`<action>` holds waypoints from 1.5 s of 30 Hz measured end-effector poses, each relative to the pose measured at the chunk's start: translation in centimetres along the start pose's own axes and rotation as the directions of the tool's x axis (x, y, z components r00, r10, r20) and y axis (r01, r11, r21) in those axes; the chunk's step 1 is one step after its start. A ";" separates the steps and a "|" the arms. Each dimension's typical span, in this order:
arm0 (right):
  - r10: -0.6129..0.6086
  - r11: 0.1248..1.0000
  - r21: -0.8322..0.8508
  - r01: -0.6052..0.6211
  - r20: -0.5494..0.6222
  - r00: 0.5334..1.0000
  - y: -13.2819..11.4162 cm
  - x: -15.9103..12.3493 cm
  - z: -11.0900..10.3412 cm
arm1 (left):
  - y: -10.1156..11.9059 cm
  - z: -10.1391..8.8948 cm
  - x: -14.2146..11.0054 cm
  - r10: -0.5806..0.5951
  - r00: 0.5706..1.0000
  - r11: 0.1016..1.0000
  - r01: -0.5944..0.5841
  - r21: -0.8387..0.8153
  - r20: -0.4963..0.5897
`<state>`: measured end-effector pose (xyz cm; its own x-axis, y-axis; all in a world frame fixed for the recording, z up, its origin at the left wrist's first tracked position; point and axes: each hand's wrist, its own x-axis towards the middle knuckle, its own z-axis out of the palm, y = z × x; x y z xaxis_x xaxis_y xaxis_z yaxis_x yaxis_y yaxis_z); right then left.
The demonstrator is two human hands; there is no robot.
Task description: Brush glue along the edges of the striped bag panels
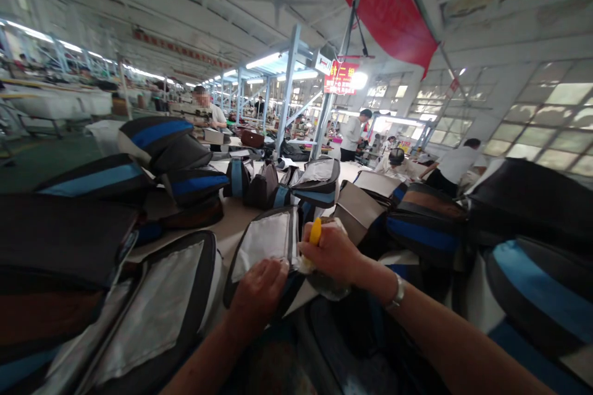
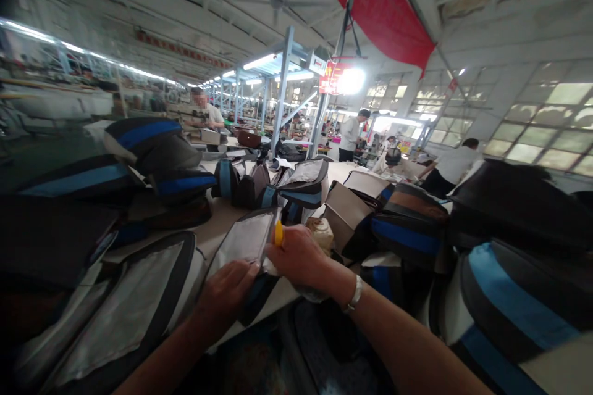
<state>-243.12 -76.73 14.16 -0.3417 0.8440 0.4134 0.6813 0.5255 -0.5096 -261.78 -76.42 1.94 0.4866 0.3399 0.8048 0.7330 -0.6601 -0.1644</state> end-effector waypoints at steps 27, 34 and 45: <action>0.368 -0.608 0.788 -0.096 0.386 0.846 2.0 0.3 12.3 | -1.2 -3.2 -0.3 -0.734 0.669 0.679 0.725 0.116 0.118; 0.503 -0.313 0.944 -0.102 0.256 0.826 5.0 0.4 8.6 | -2.7 -2.6 1.4 -0.764 0.568 0.527 0.823 -0.211 0.305; 0.599 0.191 0.981 0.020 -0.133 0.790 1.1 5.8 7.8 | -2.6 -4.4 0.8 -0.696 0.540 0.282 0.812 -0.512 0.473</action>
<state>-249.43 -70.36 10.08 0.2242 0.9670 0.1214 -0.5121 0.2228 -0.8295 -265.39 -77.35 5.50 -0.0226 0.9600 0.2791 0.3581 -0.2528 0.8988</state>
